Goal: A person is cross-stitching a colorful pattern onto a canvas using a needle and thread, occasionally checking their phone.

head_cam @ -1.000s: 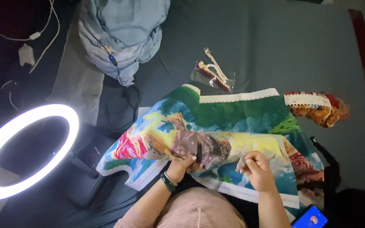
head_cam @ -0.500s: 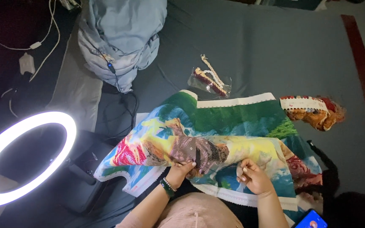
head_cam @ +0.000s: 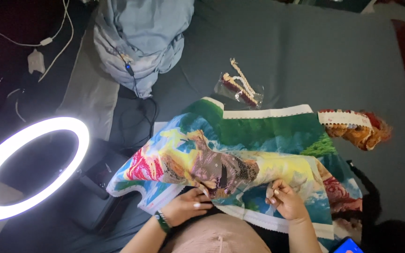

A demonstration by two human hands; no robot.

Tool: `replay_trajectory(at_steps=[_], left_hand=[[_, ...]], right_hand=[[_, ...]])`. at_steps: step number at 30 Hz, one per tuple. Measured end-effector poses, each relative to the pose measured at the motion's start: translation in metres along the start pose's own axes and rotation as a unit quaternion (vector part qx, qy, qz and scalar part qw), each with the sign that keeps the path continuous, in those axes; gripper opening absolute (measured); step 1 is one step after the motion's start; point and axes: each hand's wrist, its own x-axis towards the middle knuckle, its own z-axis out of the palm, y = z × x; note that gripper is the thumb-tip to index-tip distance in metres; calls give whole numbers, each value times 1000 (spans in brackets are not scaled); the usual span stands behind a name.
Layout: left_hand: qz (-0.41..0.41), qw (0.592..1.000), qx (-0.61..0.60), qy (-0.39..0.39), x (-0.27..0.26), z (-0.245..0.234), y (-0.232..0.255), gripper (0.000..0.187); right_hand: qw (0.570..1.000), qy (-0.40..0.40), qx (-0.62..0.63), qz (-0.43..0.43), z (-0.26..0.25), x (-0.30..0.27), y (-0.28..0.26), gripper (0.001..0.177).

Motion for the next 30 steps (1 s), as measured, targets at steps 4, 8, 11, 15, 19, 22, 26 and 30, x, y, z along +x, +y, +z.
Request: replay_trajectory(at_steps=[4,8,11,15,19,22,26,30], left_hand=[[-11,988,-135,-77,-23,-65,-16,71],[92,953,-178,-227,-16,-86,-25,81],[58,958,-167,-227,-12,-84,-16,80],[20,958,-206,-197,-14,-81,-13,81],[28,956,-205,-209,-12,-85,-15,87],[28,956,-203,-209,-12,-86,-15,88],[35,950,-220,-217,-12,-84,-17,85],[38,952,-208,-223,-11,-85,-17,85]], right_hand=[[1000,-30,2,-8,5,0,-2,3],[1000,-11,-1,-3,6,3,-2,2],[1000,-21,-4,-7,9,5,-2,2],[1000,-28,-5,-9,11,4,-3,1],[1000,-7,1,2,9,5,-2,4],[1000,-1,-6,4,7,4,-2,3],[1000,11,2,14,2,6,0,2],[1000,10,1,17,5,5,-2,2]])
